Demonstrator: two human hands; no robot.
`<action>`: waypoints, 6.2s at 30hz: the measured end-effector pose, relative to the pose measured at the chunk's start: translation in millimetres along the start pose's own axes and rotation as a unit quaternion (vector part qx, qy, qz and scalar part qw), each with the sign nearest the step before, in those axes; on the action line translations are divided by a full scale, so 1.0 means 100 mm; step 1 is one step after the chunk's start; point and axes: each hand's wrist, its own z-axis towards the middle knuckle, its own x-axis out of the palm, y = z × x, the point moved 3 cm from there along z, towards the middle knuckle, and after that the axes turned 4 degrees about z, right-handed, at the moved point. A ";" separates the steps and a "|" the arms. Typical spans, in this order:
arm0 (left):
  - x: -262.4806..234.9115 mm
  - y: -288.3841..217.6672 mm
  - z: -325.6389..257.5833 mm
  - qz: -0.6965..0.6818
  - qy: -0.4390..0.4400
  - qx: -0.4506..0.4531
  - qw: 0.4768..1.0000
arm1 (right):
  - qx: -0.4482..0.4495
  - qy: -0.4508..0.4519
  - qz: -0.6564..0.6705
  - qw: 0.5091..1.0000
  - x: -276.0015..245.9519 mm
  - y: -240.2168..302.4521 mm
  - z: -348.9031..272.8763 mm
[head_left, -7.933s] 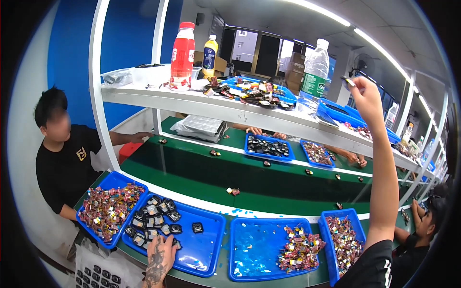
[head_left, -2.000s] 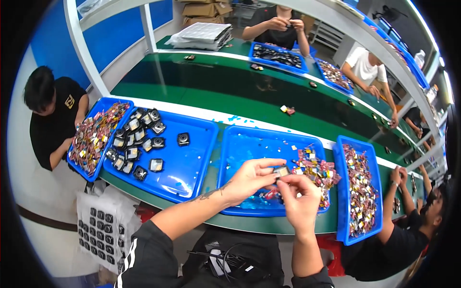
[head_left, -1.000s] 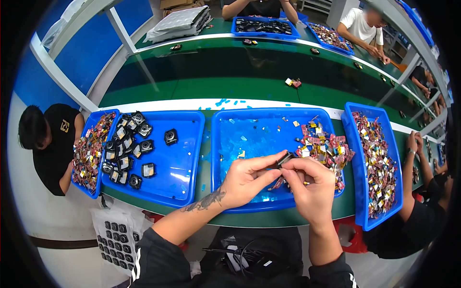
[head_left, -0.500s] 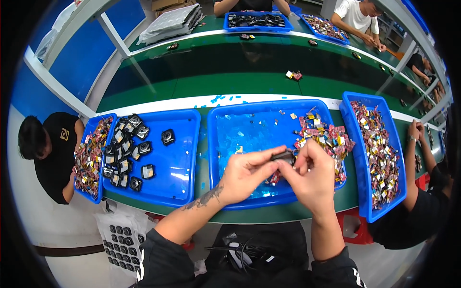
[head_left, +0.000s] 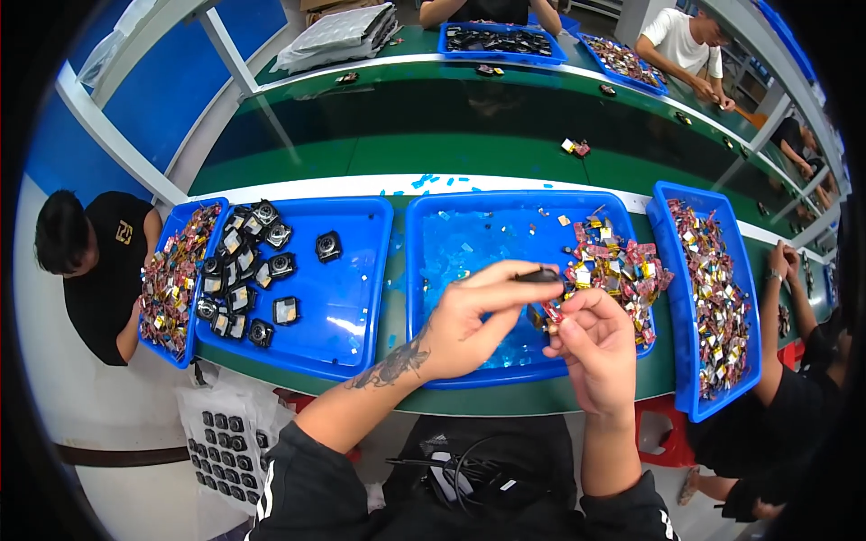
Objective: Assembling small electronic components by attaching a yellow flexible piece to a black square base on a production line.
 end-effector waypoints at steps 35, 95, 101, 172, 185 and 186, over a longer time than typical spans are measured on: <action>0.19 0.03 -0.02 0.030 0.048 -0.134 0.989 | 0.069 -0.020 0.032 0.997 -0.21 -0.12 0.07; -1.61 0.34 -0.65 0.641 -0.003 -0.269 0.719 | -0.074 -0.067 -0.687 0.720 -0.52 -0.01 3.05; -1.60 0.41 -0.42 0.215 -0.231 -0.266 0.911 | -0.154 -0.047 -0.643 0.749 -0.43 0.61 2.61; 0.07 -0.16 0.04 0.258 -0.062 0.029 0.964 | -0.092 0.064 -0.392 0.913 -0.05 0.03 0.39; 0.05 0.21 -0.01 -0.024 -0.127 -0.114 0.985 | -0.188 0.014 -0.306 0.933 0.08 0.03 0.34; 0.04 0.22 -0.01 -0.012 -0.124 -0.118 0.985 | -0.185 0.017 -0.308 0.933 0.07 0.03 0.34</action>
